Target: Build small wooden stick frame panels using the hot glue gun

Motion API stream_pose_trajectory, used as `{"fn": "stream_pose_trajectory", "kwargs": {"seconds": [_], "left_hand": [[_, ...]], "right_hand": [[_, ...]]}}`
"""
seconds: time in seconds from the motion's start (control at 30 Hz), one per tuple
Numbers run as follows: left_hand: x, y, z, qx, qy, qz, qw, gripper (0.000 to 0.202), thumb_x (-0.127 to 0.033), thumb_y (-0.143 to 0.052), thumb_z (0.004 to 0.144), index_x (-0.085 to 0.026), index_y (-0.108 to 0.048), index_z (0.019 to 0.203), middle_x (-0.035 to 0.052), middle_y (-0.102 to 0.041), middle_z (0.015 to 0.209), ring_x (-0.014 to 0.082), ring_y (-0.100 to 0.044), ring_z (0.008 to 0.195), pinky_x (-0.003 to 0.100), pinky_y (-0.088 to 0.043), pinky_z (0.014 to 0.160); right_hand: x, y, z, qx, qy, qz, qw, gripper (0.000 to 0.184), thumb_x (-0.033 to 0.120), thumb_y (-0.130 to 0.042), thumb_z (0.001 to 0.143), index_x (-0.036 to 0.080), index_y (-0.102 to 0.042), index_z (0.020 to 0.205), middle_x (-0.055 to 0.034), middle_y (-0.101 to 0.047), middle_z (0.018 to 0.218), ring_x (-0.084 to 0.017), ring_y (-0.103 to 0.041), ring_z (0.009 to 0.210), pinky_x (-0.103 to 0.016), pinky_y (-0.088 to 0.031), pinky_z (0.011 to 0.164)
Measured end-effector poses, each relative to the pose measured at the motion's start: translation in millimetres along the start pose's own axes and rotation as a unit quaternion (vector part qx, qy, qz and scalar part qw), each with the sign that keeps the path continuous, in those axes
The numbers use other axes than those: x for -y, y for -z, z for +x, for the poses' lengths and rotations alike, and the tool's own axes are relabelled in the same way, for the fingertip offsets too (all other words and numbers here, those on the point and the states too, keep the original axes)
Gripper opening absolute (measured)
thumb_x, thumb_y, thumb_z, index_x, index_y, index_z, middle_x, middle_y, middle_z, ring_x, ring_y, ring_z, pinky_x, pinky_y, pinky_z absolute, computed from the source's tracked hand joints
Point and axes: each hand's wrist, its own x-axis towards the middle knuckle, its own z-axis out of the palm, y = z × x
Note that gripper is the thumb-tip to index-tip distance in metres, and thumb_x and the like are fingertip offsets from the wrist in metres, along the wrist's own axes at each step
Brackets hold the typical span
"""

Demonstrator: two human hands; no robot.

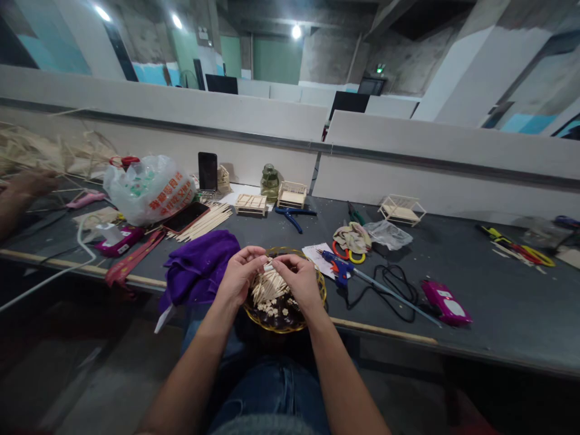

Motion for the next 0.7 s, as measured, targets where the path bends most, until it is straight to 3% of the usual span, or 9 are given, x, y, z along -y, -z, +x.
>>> {"fn": "stream_pose_trajectory", "kwargs": {"seconds": [0.47,0.7], "left_hand": [[2.9,0.2,-1.9,0.014,-0.031,0.026,0.999,0.025,-0.022,-0.085,0.063,-0.014,-0.07,0.082,-0.0009,-0.065,0.072,0.007,-0.055,0.061,0.018,-0.044,0.059],[1.8,-0.8,-4.2,0.034,-0.022,0.022,0.999,0.03,-0.021,-0.085,0.064,-0.014,-0.069,0.088,0.004,-0.072,0.082,0.012,-0.064,0.075,0.02,-0.049,0.069]], "right_hand": [[-0.8,-6.1,-0.6,-0.009,0.009,-0.005,1.0,0.023,0.042,-0.073,0.077,0.019,-0.07,0.08,-0.0009,-0.067,0.074,-0.015,-0.057,0.067,-0.026,-0.044,0.064],[0.6,-2.5,0.1,-0.004,0.024,-0.049,0.998,0.024,0.041,-0.07,0.079,0.017,-0.069,0.081,-0.0021,-0.067,0.074,-0.015,-0.055,0.064,-0.026,-0.042,0.061]]}}
